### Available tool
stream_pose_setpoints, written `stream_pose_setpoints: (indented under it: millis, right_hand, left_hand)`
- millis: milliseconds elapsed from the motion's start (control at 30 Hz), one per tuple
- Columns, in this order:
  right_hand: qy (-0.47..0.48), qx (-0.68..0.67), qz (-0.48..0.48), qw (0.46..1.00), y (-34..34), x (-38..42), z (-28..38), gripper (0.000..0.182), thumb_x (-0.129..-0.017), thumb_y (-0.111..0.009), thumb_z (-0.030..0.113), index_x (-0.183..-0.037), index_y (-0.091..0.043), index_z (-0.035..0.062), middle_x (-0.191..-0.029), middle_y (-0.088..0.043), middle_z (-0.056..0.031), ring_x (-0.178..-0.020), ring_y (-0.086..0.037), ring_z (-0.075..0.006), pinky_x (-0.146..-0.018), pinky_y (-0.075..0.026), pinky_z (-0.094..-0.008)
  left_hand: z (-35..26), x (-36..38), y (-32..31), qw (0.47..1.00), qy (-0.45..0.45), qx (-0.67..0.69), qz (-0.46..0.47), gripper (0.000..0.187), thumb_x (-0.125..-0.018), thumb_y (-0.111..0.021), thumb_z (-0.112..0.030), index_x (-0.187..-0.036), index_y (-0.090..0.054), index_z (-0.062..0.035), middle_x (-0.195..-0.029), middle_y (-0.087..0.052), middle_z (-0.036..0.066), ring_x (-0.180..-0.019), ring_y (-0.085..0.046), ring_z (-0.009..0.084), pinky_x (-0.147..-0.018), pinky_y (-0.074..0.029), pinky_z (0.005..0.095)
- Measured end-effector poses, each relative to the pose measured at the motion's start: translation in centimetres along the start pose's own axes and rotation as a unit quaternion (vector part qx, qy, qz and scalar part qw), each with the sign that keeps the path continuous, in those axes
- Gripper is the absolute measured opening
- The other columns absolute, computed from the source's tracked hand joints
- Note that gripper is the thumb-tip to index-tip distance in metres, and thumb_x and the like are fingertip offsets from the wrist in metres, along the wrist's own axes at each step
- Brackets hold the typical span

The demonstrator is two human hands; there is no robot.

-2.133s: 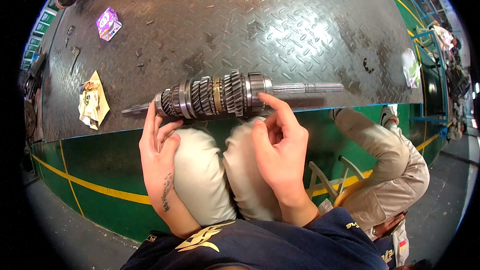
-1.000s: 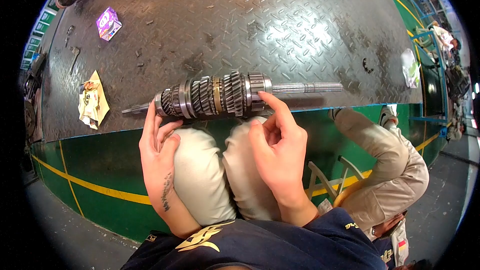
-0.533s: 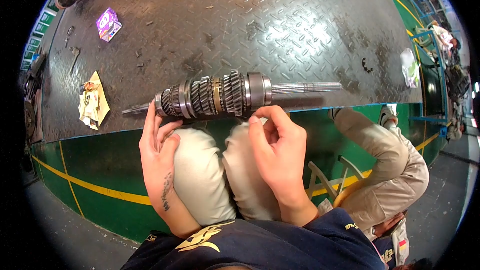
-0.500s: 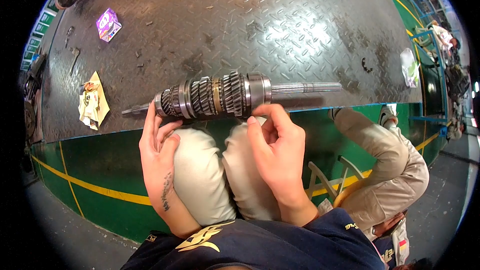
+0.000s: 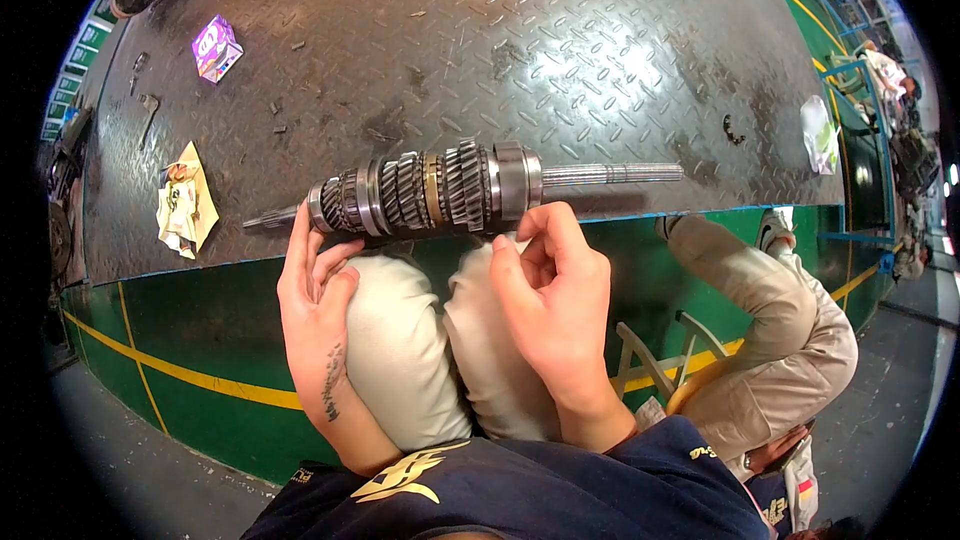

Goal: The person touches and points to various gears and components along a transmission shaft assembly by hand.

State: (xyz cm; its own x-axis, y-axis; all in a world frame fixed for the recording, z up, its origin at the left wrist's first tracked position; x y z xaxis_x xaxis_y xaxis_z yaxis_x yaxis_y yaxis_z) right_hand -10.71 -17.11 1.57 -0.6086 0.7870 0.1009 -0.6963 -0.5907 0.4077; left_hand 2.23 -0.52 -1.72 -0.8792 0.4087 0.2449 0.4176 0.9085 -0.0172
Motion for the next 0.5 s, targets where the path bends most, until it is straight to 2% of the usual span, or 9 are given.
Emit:
stream_pose_setpoints:
  millis: [67,233,367,433,467,500]
  right_hand:
    - [-0.010,-0.043,-0.021,0.999,-0.1,0.1,0.0,0.018,-0.086,-0.065,-0.001,-0.102,-0.058,0.0029,-0.061,-0.044,0.0067,-0.056,-0.033,0.0004,-0.050,-0.024,-0.0193]
    - [0.001,-0.002,0.001,1.000,0.0,0.1,-0.1,0.021,-0.086,-0.065,-0.001,-0.106,-0.058,0.0028,-0.060,-0.042,0.0074,-0.055,-0.032,0.0000,-0.049,-0.023,-0.0200]
    - [0.000,-0.043,-0.034,0.998,-0.2,0.2,0.5,0.017,-0.086,-0.066,-0.001,-0.099,-0.056,0.0021,-0.060,-0.040,0.0074,-0.055,-0.030,0.0003,-0.049,-0.022,-0.0205]
    - [-0.001,0.008,0.019,1.000,0.0,0.1,-0.5,0.023,-0.085,-0.065,-0.001,-0.107,-0.058,0.0015,-0.061,-0.041,0.0068,-0.056,-0.031,0.0003,-0.049,-0.023,-0.0201]
    - [-0.024,-0.008,0.019,1.000,0.1,-0.1,-1.1,0.029,-0.083,-0.068,0.001,-0.111,-0.059,0.0020,-0.058,-0.043,0.0027,-0.053,-0.036,-0.0035,-0.049,-0.030,-0.0223]
    - [-0.024,-0.008,0.018,1.000,0.0,0.0,-0.8,0.029,-0.083,-0.068,0.001,-0.111,-0.059,0.0020,-0.058,-0.043,0.0027,-0.053,-0.036,-0.0035,-0.049,-0.030,-0.0223]
  left_hand:
    - [0.0,0.0,0.0,1.000,0.001,-0.002,-0.001,0.078,-0.074,-0.052,0.010,-0.150,-0.032,0.0040,-0.133,-0.055,0.017,-0.108,-0.060,0.0217,-0.097,-0.045,0.0323]
    - [0.2,0.0,0.1,1.000,-0.009,-0.007,0.003,0.078,-0.075,-0.052,0.010,-0.150,-0.032,0.0039,-0.133,-0.055,0.017,-0.108,-0.061,0.0223,-0.098,-0.045,0.0330]
    - [0.1,0.0,0.1,1.000,-0.011,-0.009,0.007,0.078,-0.075,-0.052,0.010,-0.150,-0.032,0.0040,-0.133,-0.055,0.017,-0.108,-0.061,0.0221,-0.099,-0.045,0.0331]
    - [0.0,0.0,0.1,1.000,-0.006,-0.006,0.007,0.078,-0.075,-0.052,0.010,-0.150,-0.031,0.0040,-0.133,-0.055,0.017,-0.108,-0.060,0.0219,-0.098,-0.045,0.0329]
    - [0.0,0.0,0.1,1.000,-0.003,-0.004,0.006,0.078,-0.075,-0.052,0.010,-0.150,-0.031,0.0040,-0.133,-0.055,0.017,-0.108,-0.060,0.0217,-0.098,-0.045,0.0327]
    - [-0.1,0.0,0.0,1.000,-0.003,-0.004,0.006,0.078,-0.075,-0.052,0.010,-0.150,-0.031,0.0040,-0.133,-0.055,0.017,-0.108,-0.060,0.0217,-0.098,-0.045,0.0327]
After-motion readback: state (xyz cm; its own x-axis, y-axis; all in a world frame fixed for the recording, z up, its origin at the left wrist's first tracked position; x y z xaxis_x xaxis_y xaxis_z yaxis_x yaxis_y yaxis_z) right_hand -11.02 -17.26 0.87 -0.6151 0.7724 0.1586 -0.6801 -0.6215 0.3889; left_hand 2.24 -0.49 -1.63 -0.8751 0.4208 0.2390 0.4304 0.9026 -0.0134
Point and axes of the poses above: each hand's wrist, its own x-axis away from the middle knuckle, its own y-axis out of the back of the hand, z = x × y, the point moved 2 cm from there along -x, towards the middle knuckle
